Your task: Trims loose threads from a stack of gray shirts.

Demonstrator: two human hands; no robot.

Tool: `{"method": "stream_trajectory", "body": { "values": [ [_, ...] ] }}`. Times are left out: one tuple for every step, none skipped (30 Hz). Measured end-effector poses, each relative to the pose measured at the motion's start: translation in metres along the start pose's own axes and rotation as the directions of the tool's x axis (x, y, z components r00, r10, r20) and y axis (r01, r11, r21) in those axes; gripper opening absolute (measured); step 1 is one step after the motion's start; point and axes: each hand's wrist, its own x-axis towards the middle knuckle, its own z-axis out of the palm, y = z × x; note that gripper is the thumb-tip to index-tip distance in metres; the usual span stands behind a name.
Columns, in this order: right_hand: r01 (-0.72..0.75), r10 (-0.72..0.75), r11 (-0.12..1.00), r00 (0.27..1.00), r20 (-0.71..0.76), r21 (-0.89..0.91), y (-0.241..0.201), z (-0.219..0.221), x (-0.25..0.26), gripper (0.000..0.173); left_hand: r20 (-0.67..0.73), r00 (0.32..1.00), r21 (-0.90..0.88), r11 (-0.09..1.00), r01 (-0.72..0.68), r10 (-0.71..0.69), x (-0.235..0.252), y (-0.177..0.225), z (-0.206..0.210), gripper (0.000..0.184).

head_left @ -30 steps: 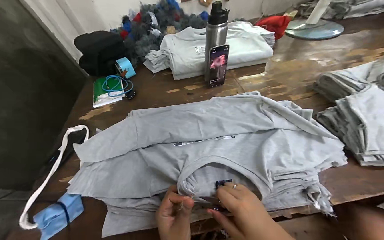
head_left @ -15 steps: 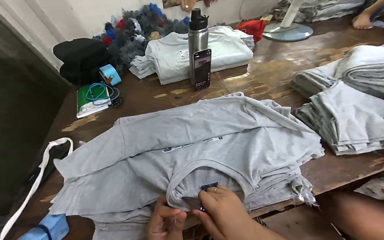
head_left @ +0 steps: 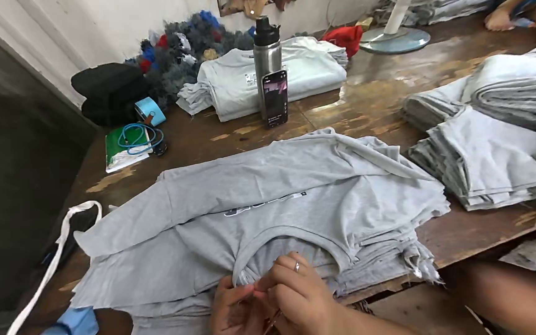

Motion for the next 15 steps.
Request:
{"method": "stream_trajectory", "body": {
  "values": [
    [0.005,-0.005,1.0,1.0,0.001,0.006,-0.001,0.0,-0.001,0.01,-0.006,1.0,0.009,1.0,-0.001,0.001,0.0,0.0,0.001,0.031],
    [0.009,-0.009,1.0,1.0,-0.001,0.024,-0.002,0.0,-0.003,0.011,-0.007,1.0,0.014,1.0,-0.003,0.003,0.0,-0.001,0.001,0.03],
    [0.01,-0.009,0.999,1.0,-0.005,0.047,-0.002,-0.001,-0.003,0.011,-0.007,1.0,0.025,1.0,-0.008,0.008,0.0,-0.001,0.001,0.029],
    [0.011,-0.01,0.997,1.0,-0.016,0.08,-0.002,-0.001,-0.004,0.012,-0.004,1.0,0.041,0.999,-0.016,0.017,0.0,-0.002,0.001,0.027],
    [0.01,-0.006,0.993,1.0,-0.031,0.119,0.0,-0.001,-0.006,0.013,-0.004,1.0,0.059,0.998,-0.022,0.023,0.0,-0.002,0.001,0.026],
    [0.002,0.005,0.988,0.999,-0.041,0.157,0.001,-0.002,-0.007,0.014,-0.01,1.0,0.074,0.997,-0.015,0.016,-0.001,-0.002,0.001,0.023],
    [-0.018,0.026,0.984,0.999,-0.038,0.176,0.003,-0.003,-0.009,0.015,-0.021,1.0,0.07,0.998,0.006,-0.005,-0.001,-0.001,0.0,0.021],
    [-0.056,0.06,0.984,0.998,-0.017,0.17,0.005,-0.006,-0.01,0.014,-0.036,0.999,0.047,0.998,0.037,-0.035,0.0,0.001,0.0,0.019],
    [-0.104,0.101,0.986,0.995,0.025,0.134,0.007,-0.01,-0.011,0.013,-0.048,0.997,0.023,0.997,0.069,-0.067,0.001,0.002,-0.002,0.016],
    [-0.149,0.144,0.987,0.987,0.075,0.068,0.009,-0.015,-0.011,0.019,-0.047,0.995,0.002,0.996,0.089,-0.089,0.002,0.003,-0.004,0.014],
    [-0.183,0.185,0.983,0.973,0.137,-0.026,0.01,-0.019,-0.011,0.029,-0.052,0.994,-0.027,0.995,0.099,-0.1,0.003,0.003,-0.005,0.012],
    [-0.201,0.221,0.973,0.955,0.198,-0.115,0.011,-0.023,-0.011,0.036,-0.057,0.993,-0.063,0.993,0.104,-0.108,0.003,0.003,-0.006,0.011],
    [-0.208,0.248,0.962,0.935,0.252,-0.176,0.012,-0.026,-0.011,0.038,-0.061,0.992,-0.097,0.989,0.108,-0.115,0.003,0.002,-0.006,0.011],
    [-0.207,0.265,0.955,0.916,0.301,-0.211,0.011,-0.028,-0.012,0.038,-0.059,0.991,-0.124,0.986,0.109,-0.117,0.003,0.002,-0.007,0.011],
    [-0.202,0.27,0.954,0.903,0.334,-0.223,0.01,-0.029,-0.013,0.038,-0.053,0.992,-0.139,0.984,0.109,-0.118,0.004,0.002,-0.008,0.011]
  ]
}}
